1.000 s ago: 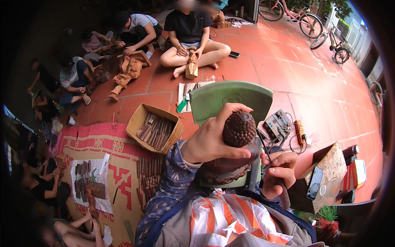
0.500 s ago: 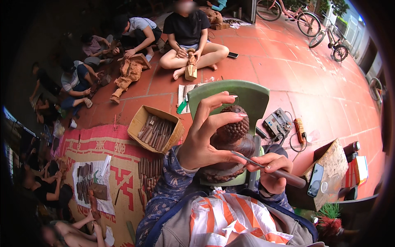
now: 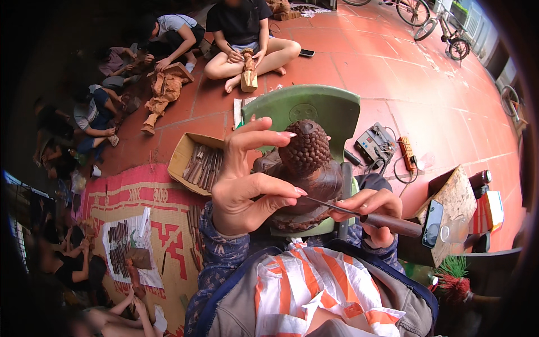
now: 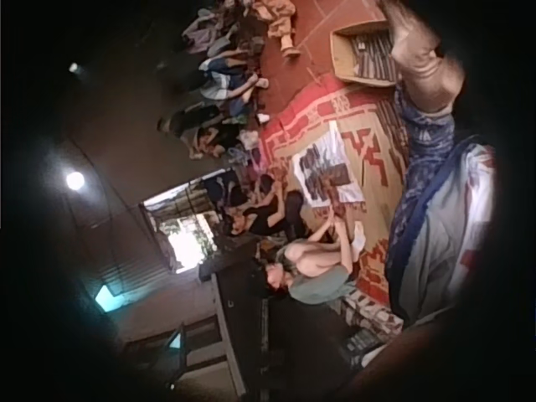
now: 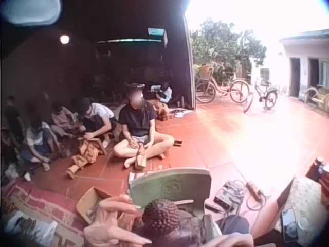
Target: The person carves a small, round wooden object using a chisel and mallet. They hold the object in their left hand and strike the chisel with the mallet in their right hand to shape the surface.
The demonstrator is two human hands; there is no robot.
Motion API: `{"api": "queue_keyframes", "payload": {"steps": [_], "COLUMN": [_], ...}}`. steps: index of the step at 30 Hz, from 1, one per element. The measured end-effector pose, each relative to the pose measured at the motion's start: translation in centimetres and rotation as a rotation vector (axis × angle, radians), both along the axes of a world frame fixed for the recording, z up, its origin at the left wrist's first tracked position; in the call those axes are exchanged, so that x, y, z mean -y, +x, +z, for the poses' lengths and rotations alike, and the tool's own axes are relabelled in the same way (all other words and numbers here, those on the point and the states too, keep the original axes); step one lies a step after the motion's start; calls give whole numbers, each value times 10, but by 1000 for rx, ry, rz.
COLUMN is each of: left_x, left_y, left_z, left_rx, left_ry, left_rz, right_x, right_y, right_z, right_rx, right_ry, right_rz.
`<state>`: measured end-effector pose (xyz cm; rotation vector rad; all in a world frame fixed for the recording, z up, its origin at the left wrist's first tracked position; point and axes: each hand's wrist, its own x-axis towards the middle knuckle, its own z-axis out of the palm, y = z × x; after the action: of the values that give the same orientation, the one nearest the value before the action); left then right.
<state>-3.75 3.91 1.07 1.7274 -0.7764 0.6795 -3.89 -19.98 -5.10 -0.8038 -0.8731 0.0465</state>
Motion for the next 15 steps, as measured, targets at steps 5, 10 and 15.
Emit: {"api": "queue_keyframes", "payload": {"steps": [5,10,15], "left_x": [-8,22,27], "left_y": [18,20,28], "left_z": [-12,-8,1], "left_rx": [-80,-360,-309], "left_ry": [-228,-242,-18], "left_rz": [54,-70,-58], "right_x": [3,4,8], "right_y": [7,18,22], "right_z": [4,14,21], "right_rx": [113,318,237], "right_ry": [-22,-150,-181], "right_rz": [-229,-326,-305]}}
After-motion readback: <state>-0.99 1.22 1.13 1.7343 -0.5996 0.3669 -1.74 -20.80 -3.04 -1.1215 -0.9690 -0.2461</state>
